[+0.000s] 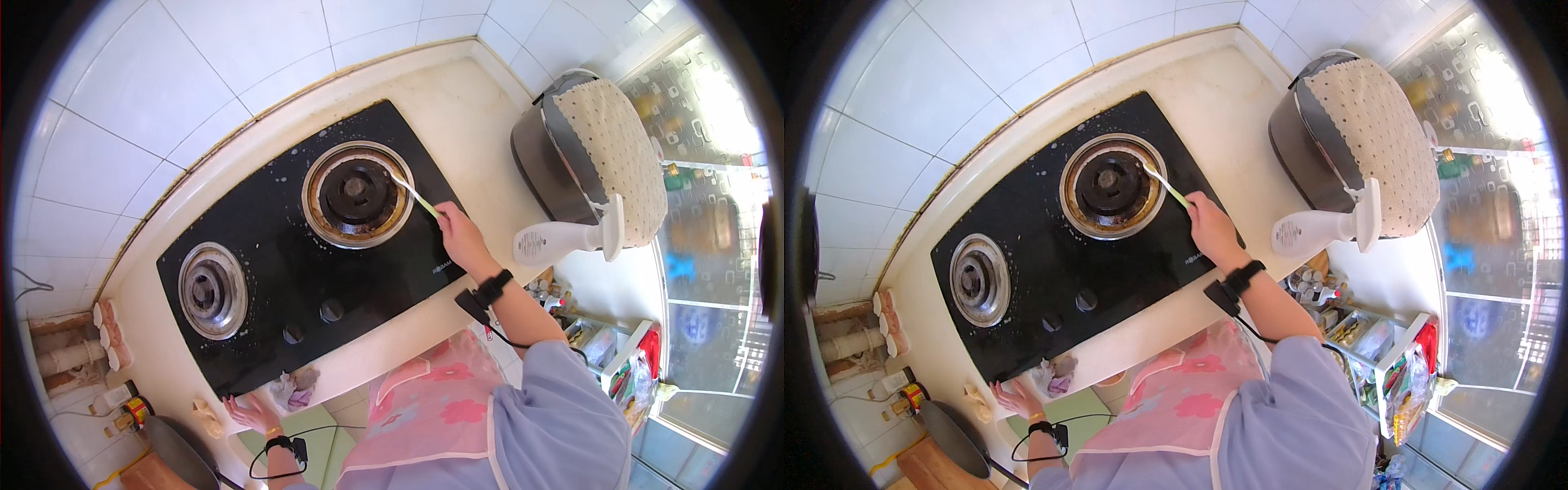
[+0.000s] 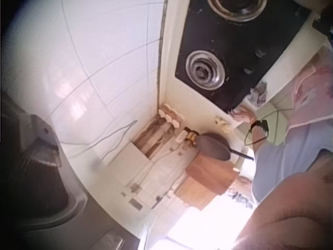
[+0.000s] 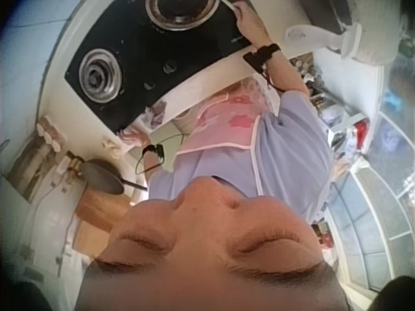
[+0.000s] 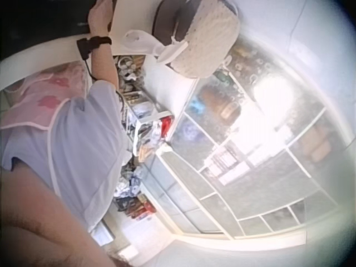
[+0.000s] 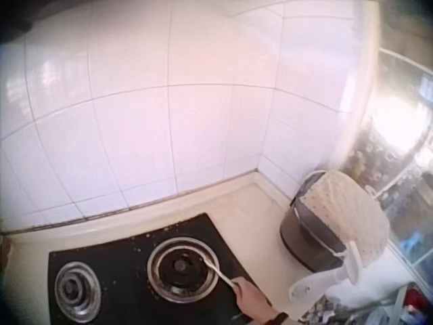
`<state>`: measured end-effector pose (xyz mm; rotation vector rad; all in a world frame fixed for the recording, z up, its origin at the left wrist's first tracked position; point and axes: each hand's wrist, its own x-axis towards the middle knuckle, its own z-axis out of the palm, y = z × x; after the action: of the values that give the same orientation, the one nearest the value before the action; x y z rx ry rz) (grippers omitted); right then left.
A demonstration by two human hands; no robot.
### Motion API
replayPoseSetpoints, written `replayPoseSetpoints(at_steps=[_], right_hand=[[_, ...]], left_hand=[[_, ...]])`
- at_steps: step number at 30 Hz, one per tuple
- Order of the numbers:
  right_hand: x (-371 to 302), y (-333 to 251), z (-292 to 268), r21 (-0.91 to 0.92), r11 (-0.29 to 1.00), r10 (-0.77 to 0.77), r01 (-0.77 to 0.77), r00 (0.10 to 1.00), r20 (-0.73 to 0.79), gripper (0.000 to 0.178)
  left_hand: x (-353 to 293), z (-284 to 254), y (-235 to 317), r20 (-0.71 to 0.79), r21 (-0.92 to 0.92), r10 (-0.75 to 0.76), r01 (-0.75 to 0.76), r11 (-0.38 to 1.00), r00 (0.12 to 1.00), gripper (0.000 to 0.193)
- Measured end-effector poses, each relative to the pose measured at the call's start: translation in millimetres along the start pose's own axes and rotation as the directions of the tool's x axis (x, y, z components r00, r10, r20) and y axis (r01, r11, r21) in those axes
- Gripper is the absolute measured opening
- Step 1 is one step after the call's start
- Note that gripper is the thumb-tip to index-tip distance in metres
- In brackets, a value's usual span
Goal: The person cleans a gas stove burner by spraying it with liquid from a bottle, scrubbing the burner area with a toothbrush, and removing the burner cap by hand.
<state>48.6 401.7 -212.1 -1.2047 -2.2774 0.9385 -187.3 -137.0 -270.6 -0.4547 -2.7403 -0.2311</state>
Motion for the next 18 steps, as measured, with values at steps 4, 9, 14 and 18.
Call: replayPoseSetpoints(at_steps=[4, 9, 14, 18], right_hand=[[-24, -10, 21, -0.027, 1.0, -0.007, 0.008, 1.0, 0.029, 0.012], [-44, -15, 25, -0.053, 0.998, -0.026, 0.027, 1.0, 0.014, 0.012], [-20, -19, 26, -0.08, 0.996, -0.041, 0.037, 0.998, -0.045, 0.01], [-72, -22, 33, -0.021, 0.992, 0.123, -0.121, 0.981, 0.147, 0.017]], left_hand=[[-3, -2, -6, -0.028, 0.025, -0.008, 0.009, 1.0, 1.0, 0.048], [-2, -4, -3, -0.012, 0.013, -0.014, 0.014, 1.0, 1.0, 0.05], [1, 0, 3, -0.072, 0.017, 0.049, -0.048, 0.999, 0.996, 0.042], [2, -5, 5, -0.061, 0.03, 0.038, -0.036, 0.999, 0.997, 0.042]])
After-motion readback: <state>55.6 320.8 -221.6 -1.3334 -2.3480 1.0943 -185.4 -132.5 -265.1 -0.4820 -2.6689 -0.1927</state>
